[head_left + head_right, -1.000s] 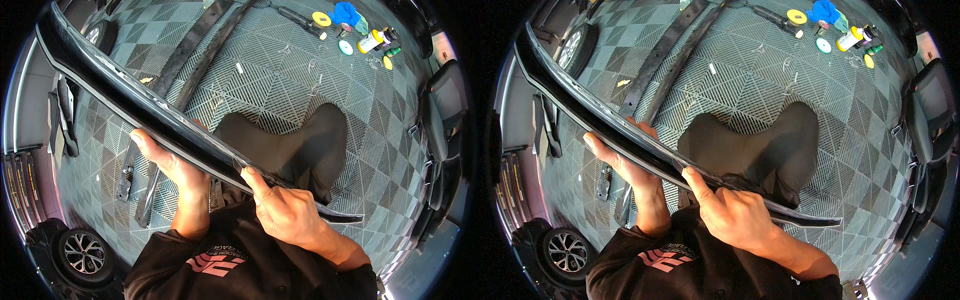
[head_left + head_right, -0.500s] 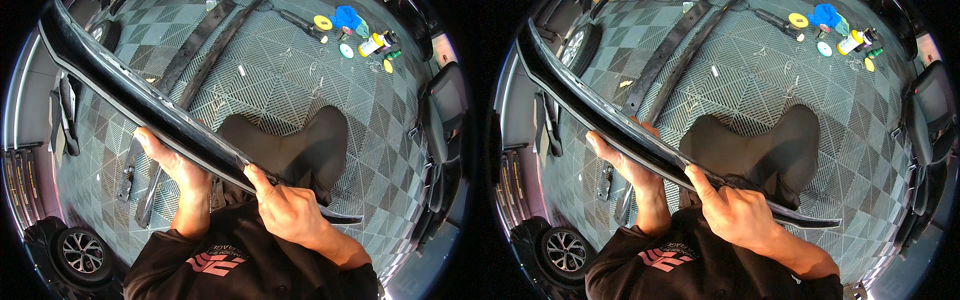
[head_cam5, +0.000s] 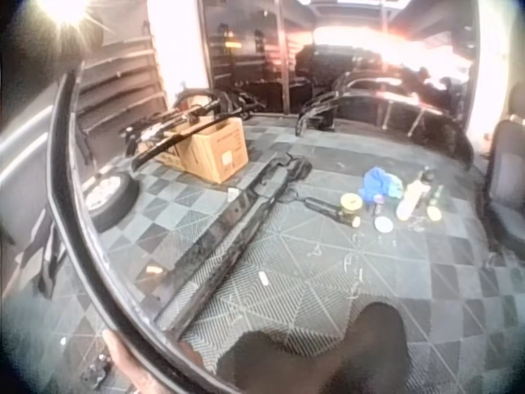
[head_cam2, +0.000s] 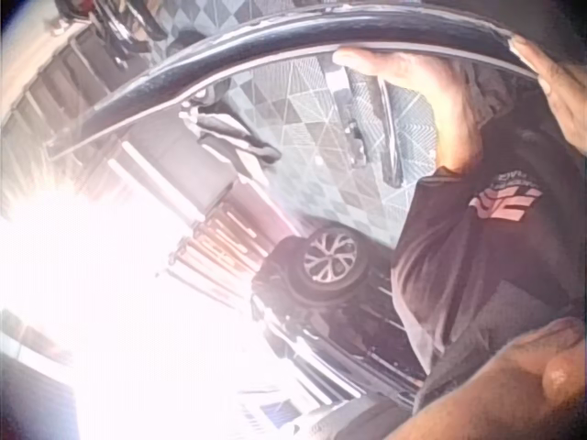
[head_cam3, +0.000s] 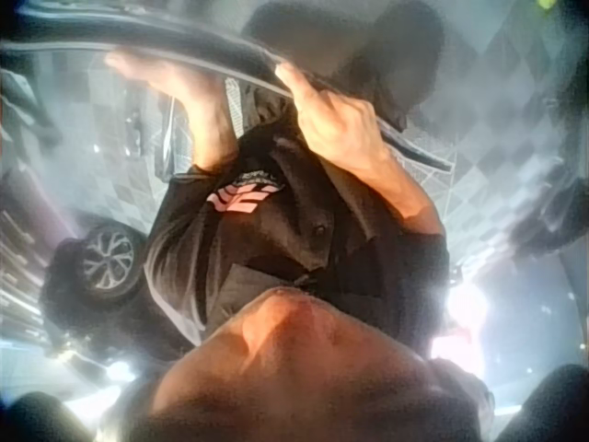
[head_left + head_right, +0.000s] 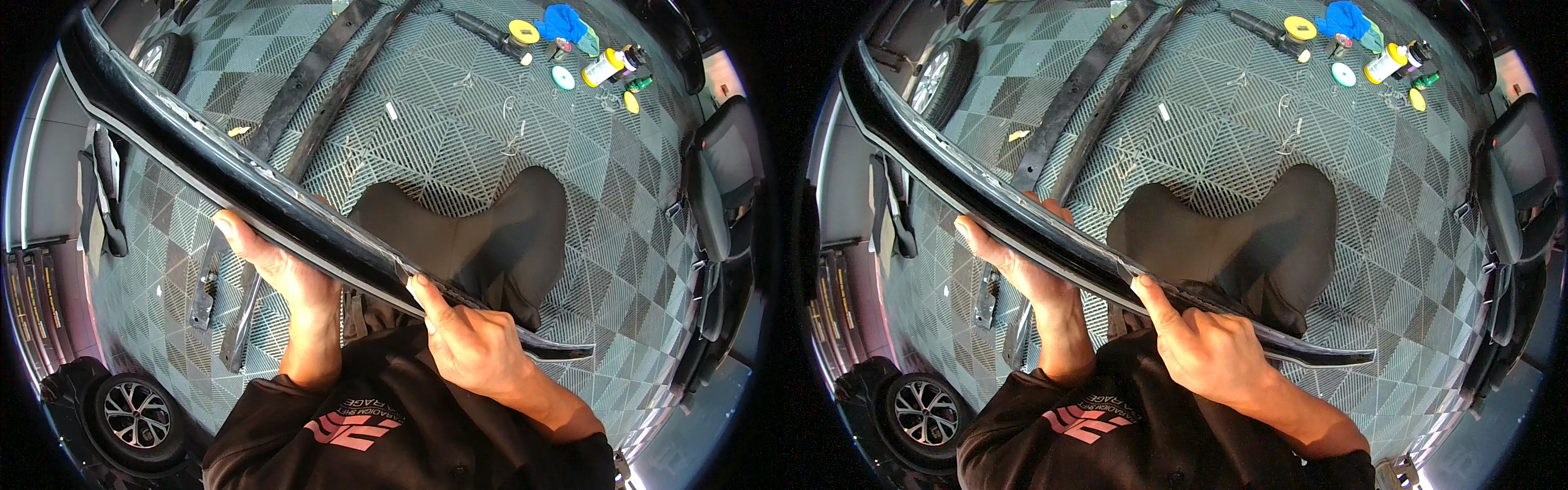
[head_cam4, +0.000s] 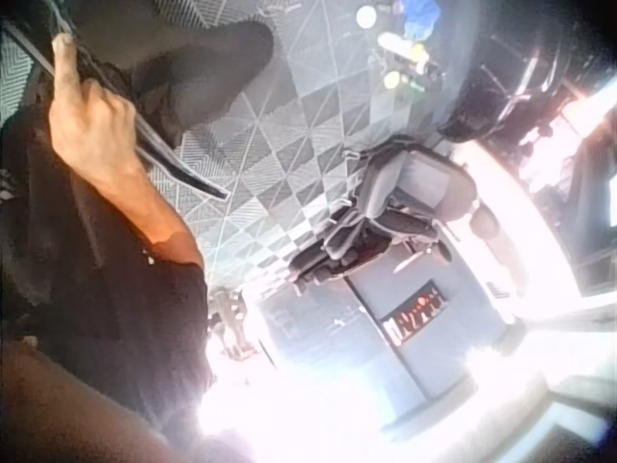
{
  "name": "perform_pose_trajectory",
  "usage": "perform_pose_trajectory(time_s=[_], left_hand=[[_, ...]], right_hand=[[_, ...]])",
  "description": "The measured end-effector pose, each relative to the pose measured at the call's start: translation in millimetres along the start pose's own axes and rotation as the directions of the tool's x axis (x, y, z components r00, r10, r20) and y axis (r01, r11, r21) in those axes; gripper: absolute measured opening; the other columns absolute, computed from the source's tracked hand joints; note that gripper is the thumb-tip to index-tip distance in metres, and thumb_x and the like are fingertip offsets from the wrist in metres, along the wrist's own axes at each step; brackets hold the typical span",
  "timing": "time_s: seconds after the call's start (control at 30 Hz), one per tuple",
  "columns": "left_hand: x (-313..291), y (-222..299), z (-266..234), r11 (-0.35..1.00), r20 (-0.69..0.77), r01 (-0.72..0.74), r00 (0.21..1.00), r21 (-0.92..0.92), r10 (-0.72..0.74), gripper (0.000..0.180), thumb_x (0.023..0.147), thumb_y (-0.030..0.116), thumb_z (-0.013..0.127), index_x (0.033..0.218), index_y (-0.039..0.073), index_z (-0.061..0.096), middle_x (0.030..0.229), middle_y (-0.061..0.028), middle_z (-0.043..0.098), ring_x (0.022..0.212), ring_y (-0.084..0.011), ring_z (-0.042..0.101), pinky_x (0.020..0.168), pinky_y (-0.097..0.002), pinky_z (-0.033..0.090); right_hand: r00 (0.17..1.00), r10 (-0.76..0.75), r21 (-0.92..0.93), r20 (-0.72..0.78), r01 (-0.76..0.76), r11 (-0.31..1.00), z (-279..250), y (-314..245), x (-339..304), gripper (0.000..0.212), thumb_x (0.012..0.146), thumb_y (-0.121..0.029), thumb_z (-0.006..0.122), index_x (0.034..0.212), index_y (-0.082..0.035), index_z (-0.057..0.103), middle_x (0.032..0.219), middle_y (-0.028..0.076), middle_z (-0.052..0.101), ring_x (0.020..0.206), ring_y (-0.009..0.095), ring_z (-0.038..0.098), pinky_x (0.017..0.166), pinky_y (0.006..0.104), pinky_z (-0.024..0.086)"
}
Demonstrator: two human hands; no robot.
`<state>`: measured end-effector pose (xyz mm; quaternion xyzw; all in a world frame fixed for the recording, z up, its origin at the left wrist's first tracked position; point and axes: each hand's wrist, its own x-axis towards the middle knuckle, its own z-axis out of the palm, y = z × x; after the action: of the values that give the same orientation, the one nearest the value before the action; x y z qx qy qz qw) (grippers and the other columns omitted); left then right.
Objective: The person sits on the floor and uses a small blade to trim excess material from the edges of a long black plastic trim piece. They rotate the piece to access different sides and continue cutting along the length of the part.
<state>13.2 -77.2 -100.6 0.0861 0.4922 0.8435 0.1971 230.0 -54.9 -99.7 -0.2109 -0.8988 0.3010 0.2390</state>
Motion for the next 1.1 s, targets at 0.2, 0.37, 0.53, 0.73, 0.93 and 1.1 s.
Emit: perform_pose_trajectory(time_s=[0.2,0.37,0.53,0.73,0.93,1.1], left_hand=[[-0.3,-1.7,1.6,1.000,-0.007,-0.005,1.000,0.012,0.005,0.070,0.096,0.075,0.040,0.082,0.008,0.057,0.065,-0.0025,0.052,0.049,-0.0139,0.044,0.045,-0.0281,0.036],[0.3,-1.8,3.2,0.998,-0.022,-0.030,0.999,0.053,0.031,0.070,0.097,0.075,0.038,0.082,0.009,0.057,0.063,-0.0025,0.050,0.047,-0.0148,0.042,0.044,-0.0292,0.034],[-0.9,-1.7,5.6,1.000,-0.011,-0.015,1.000,0.028,0.015,0.070,0.097,0.075,0.037,0.082,0.009,0.058,0.064,-0.0022,0.050,0.047,-0.0147,0.041,0.044,-0.0292,0.033],[-2.2,-2.4,11.7,0.999,-0.111,0.020,0.994,0.025,-0.017,0.072,0.095,0.077,0.038,0.080,0.010,0.057,0.062,-0.0011,0.048,0.050,-0.0138,0.041,0.045,-0.0287,0.032],[0.4,-4.6,4.9,0.999,-0.054,0.018,0.998,0.039,-0.016,0.071,0.095,0.077,0.039,0.074,0.011,0.054,0.061,-0.0013,0.046,0.050,-0.0133,0.040,0.045,-0.0281,0.032],[8.4,-7.8,-1.0,0.999,-0.040,0.000,0.999,0.052,0.002,0.067,0.096,0.075,0.040,0.074,0.012,0.052,0.060,-0.0009,0.045,0.047,-0.0139,0.039,0.043,-0.0291,0.033]], right_hand=[[1.000,0.016,0.022,0.003,-0.016,1.000,1.3,2.8,-6.8,0.069,0.077,-0.001,0.069,0.144,0.001,0.052,0.054,0.001,0.046,0.042,0.015,0.050,0.043,0.0330,0.048],[0.999,0.034,0.036,0.007,-0.034,0.999,1.5,3.8,-10.4,0.070,0.076,0.000,0.069,0.144,0.001,0.052,0.054,0.002,0.047,0.043,0.016,0.051,0.044,0.0335,0.049],[0.999,0.037,0.051,0.003,-0.037,0.998,1.9,7.4,-14.8,0.071,0.076,0.000,0.069,0.144,0.000,0.052,0.054,0.002,0.047,0.043,0.017,0.051,0.045,0.0339,0.049],[0.999,0.043,0.060,0.004,-0.043,0.997,-0.2,9.7,-18.2,0.071,0.075,0.000,0.069,0.144,-0.001,0.053,0.055,0.002,0.047,0.044,0.017,0.051,0.045,0.0337,0.049],[0.999,0.033,0.035,-0.025,-0.032,0.999,2.9,12.4,-21.1,0.068,0.075,0.000,0.070,0.142,-0.001,0.055,0.054,0.001,0.046,0.043,0.016,0.050,0.045,0.0333,0.048],[1.000,0.003,0.075,-0.006,-0.002,0.997,-1.9,15.5,-19.5,0.066,0.075,0.000,0.070,0.139,-0.001,0.058,0.053,0.000,0.042,0.042,0.015,0.048,0.043,0.0327,0.045]])
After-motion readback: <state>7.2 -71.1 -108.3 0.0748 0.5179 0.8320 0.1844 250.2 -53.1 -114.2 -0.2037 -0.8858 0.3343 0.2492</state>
